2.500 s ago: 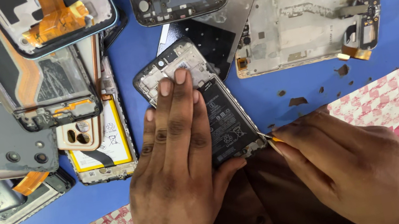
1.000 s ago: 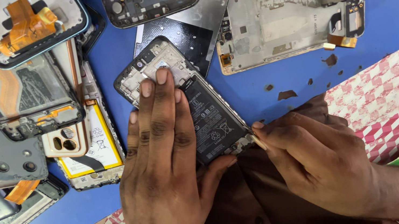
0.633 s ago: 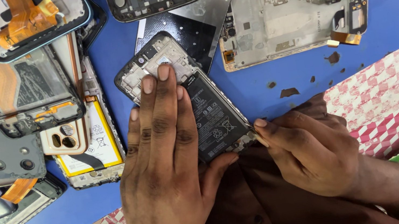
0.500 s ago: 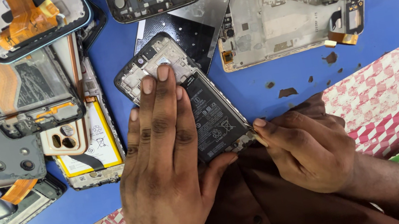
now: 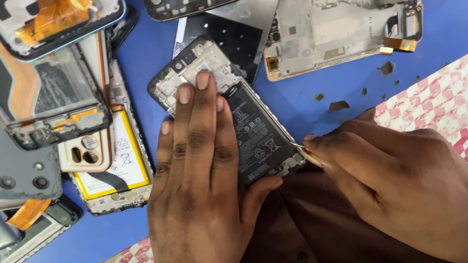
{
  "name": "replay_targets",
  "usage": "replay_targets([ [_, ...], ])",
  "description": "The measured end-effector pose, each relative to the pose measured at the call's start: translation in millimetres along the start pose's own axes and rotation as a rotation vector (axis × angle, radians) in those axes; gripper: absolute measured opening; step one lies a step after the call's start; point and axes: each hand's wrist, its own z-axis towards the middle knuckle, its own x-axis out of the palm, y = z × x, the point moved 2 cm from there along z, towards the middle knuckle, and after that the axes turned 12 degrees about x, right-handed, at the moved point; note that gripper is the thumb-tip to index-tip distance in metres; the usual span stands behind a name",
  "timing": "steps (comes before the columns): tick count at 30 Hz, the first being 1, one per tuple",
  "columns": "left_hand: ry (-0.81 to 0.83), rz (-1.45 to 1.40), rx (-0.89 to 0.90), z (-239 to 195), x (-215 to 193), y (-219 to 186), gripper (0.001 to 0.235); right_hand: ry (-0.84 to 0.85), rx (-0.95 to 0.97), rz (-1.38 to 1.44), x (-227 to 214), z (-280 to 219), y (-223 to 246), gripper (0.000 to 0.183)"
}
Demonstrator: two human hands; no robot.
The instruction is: The person uses a small yellow-handled tool to pry and separate the battery from a smartphone chassis. The hands hold the phone steady while the tool is inserted along the battery edge to lift it from the frame. Multiple disassembled phones and parts are visible on the work surface.
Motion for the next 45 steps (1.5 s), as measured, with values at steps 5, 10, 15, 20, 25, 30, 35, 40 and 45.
replay_targets([
  [5, 0.022, -0.019, 0.003, -3.4, -2.1, 3.0, 0.098, 0.006, -0.028, -0.034, -0.3, 3.5, 1.4, 0.02],
  [10, 0.016, -0.016, 0.007, -1.1, -1.4, 3.1, 0.098, -0.038, -0.105, 0.006, 5.7, 5.0, -10.6, 0.019],
  [15, 0.017, -0.018, 0.017, -1.9, -1.1, 3.0, 0.097, 0.046, -0.205, -0.071, -2.6, 10.2, -18.8, 0.029],
  [20, 0.017, -0.001, 0.022, -1.8, -1.5, 1.6, 0.096, 0.163, -0.313, -0.295, -21.1, 20.5, -17.4, 0.028],
  [25, 0.007, 0.007, 0.026, -0.6, -3.0, 0.7, 0.096, 0.285, -0.243, -0.452, -25.8, 28.7, -7.3, 0.036],
  [30, 0.008, 0.007, 0.026, -1.8, -3.7, 0.4, 0.094, 0.295, -0.254, -0.59, -24.7, 25.3, 2.6, 0.044],
  [35, -0.004, -0.002, 0.038, -0.5, -2.7, 2.1, 0.093, 0.293, -0.211, -0.52, -26.0, 21.5, -6.5, 0.042],
  [40, -0.017, -0.033, 0.014, -4.0, -1.2, 5.4, 0.093, 0.152, -0.185, -0.24, -13.2, 17.7, -20.2, 0.031],
  [45, 0.011, -0.023, 0.002, -2.6, 1.3, 5.9, 0.094, -0.151, -0.273, -0.116, 12.7, -0.4, -27.5, 0.032],
])
